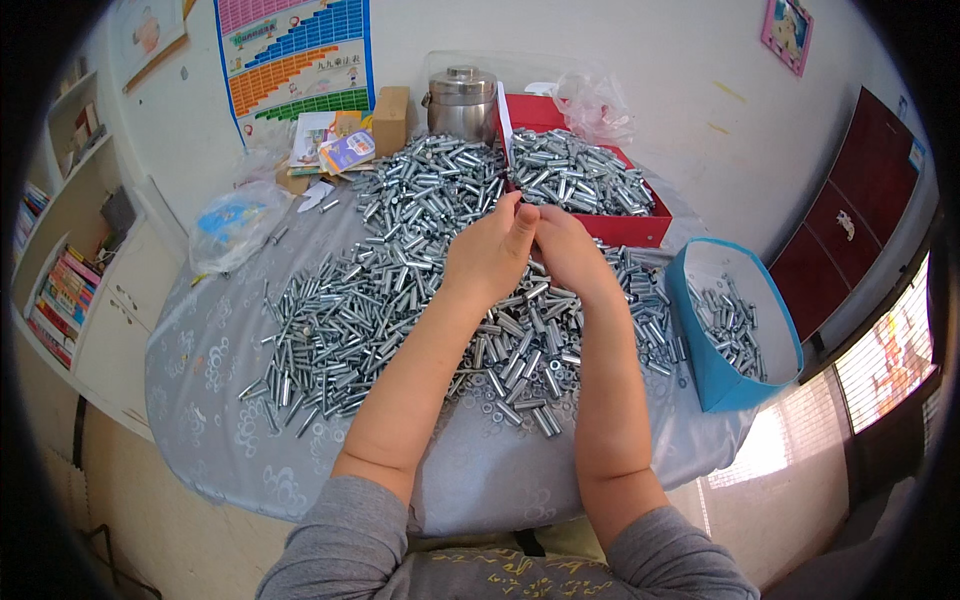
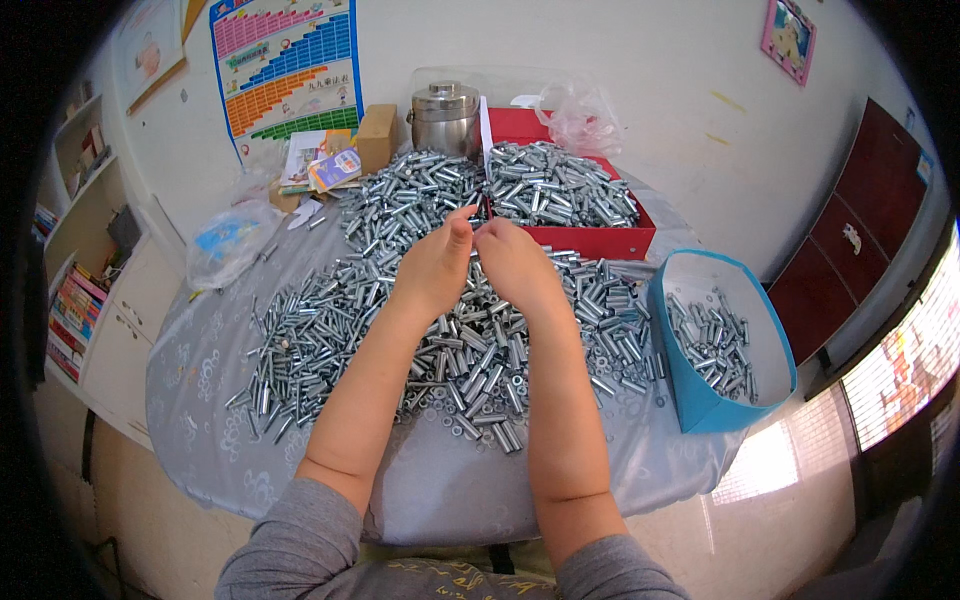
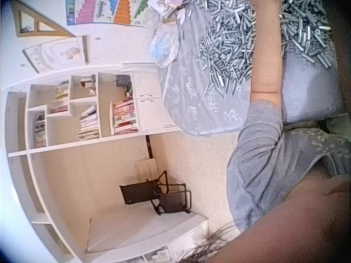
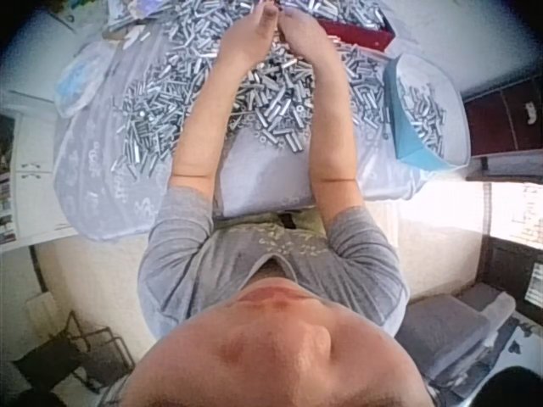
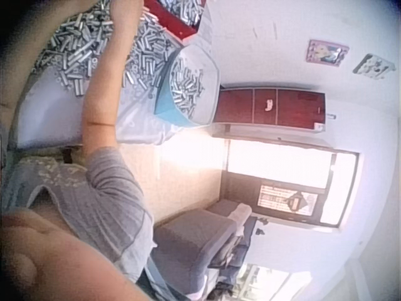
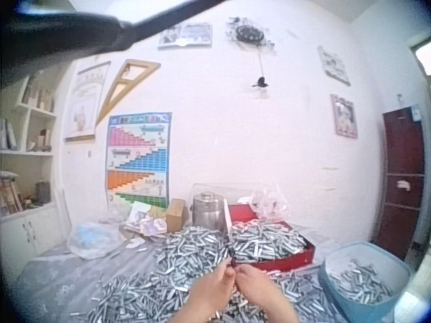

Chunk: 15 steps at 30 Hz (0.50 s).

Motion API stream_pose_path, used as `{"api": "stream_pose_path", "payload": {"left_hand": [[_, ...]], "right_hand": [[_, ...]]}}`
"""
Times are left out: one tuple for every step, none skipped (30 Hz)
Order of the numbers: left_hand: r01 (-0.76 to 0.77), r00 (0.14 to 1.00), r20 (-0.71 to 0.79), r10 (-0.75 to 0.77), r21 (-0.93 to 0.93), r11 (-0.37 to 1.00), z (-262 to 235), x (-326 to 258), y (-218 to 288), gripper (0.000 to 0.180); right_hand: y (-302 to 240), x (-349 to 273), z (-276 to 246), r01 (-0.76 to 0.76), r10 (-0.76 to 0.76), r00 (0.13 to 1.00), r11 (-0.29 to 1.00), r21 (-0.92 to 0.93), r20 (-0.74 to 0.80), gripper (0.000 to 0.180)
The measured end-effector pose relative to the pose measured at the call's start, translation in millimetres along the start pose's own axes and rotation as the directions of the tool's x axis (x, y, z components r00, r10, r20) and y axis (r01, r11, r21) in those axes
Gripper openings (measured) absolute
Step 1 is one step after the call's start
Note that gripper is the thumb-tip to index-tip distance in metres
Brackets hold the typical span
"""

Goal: The person sits at a table covered with a large pile of small, cylindrical metal parts. They repeatedly pick up individual metal pieces and small rings, fit them together by hand, and place the assembled units into a blue container on the right. The task involves continuous manual assembly of these components throughout the clip.

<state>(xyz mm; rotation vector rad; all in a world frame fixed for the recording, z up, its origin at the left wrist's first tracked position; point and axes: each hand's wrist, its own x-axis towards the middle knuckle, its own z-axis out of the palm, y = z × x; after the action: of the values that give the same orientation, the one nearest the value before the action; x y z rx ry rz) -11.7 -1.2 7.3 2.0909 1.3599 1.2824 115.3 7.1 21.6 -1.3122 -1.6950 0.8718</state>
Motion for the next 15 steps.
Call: {"api": "stream_pose_path", "payload": {"left_hand": [[-0.004, 1.000, 0.007, 0.004, -0.008, 1.000, 1, 1, 0, 0.101], [0.016, 1.000, 0.015, -0.016, 0.000, 1.000, 0, 0, 1, 0.101], [0.035, 0.999, 0.024, -0.035, 0.008, 0.999, -3, -1, 4, 0.101], [0.055, 0.998, 0.032, -0.055, 0.015, 0.998, -5, -2, 6, 0.102], [0.042, 0.999, 0.017, -0.042, 0.012, 0.999, -5, -2, 5, 0.102], [0.029, 1.000, 0.003, -0.029, 0.008, 1.000, -3, -2, 2, 0.102], [0.017, 1.000, -0.012, -0.016, 0.005, 1.000, -3, -1, 1, 0.102], [0.019, 1.000, -0.004, -0.019, 0.010, 1.000, -2, -1, 1, 0.102], [0.021, 1.000, 0.004, -0.021, 0.015, 1.000, -1, 0, 1, 0.102], [0.023, 1.000, 0.013, -0.024, 0.020, 1.000, 0, 0, 1, 0.102], [0.022, 1.000, 0.010, -0.022, 0.019, 1.000, 0, 0, 1, 0.102], [0.020, 1.000, 0.007, -0.020, 0.018, 1.000, 1, 0, 1, 0.102], [0.017, 1.000, 0.004, -0.018, 0.017, 1.000, 2, 0, 1, 0.102], [0.026, 1.000, 0.003, -0.026, 0.021, 0.999, 1, -1, 1, 0.101], [0.035, 0.999, 0.003, -0.035, 0.024, 0.999, 0, -1, 1, 0.100]], "right_hand": [[3, 1, 2, 0.048, -0.046, 0.996, 0.999, 0.018, -0.072, 0.030], [3, 1, 2, 0.014, -0.008, 0.997, 0.997, 0.071, -0.072, 0.030], [1, 2, 2, -0.021, 0.030, 0.997, 0.992, 0.124, -0.071, 0.029], [0, 2, 1, -0.055, 0.068, 0.995, 0.983, 0.177, -0.067, 0.029], [-1, 0, -2, -0.069, 0.068, 0.998, 0.956, 0.284, 0.015, 0.029], [1, 1, -1, -0.021, 0.020, 1.000, 0.977, 0.212, 0.007, 0.029], [4, 4, 2, 0.028, -0.029, 1.000, 0.990, 0.138, 0.003, 0.029], [8, 6, 4, 0.072, -0.072, 0.997, 0.995, 0.063, 0.001, 0.029], [9, 7, 4, 0.064, -0.062, 0.997, 0.996, 0.061, -0.037, 0.029], [10, 8, 5, 0.056, -0.051, 0.996, 0.997, 0.060, -0.076, 0.028], [10, 9, 5, 0.053, -0.046, 0.992, 0.997, 0.059, -0.113, 0.028], [9, 8, 4, -0.010, 0.013, 0.999, 0.998, 0.062, -0.044, 0.028], [9, 7, 1, -0.074, 0.072, 0.997, 0.995, 0.061, 0.026, 0.028], [9, 6, 0, -0.136, 0.130, 0.987, 0.989, 0.057, 0.098, 0.028], [8, 7, 3, -0.058, 0.054, 0.998, 0.994, 0.096, 0.040, 0.028]]}}
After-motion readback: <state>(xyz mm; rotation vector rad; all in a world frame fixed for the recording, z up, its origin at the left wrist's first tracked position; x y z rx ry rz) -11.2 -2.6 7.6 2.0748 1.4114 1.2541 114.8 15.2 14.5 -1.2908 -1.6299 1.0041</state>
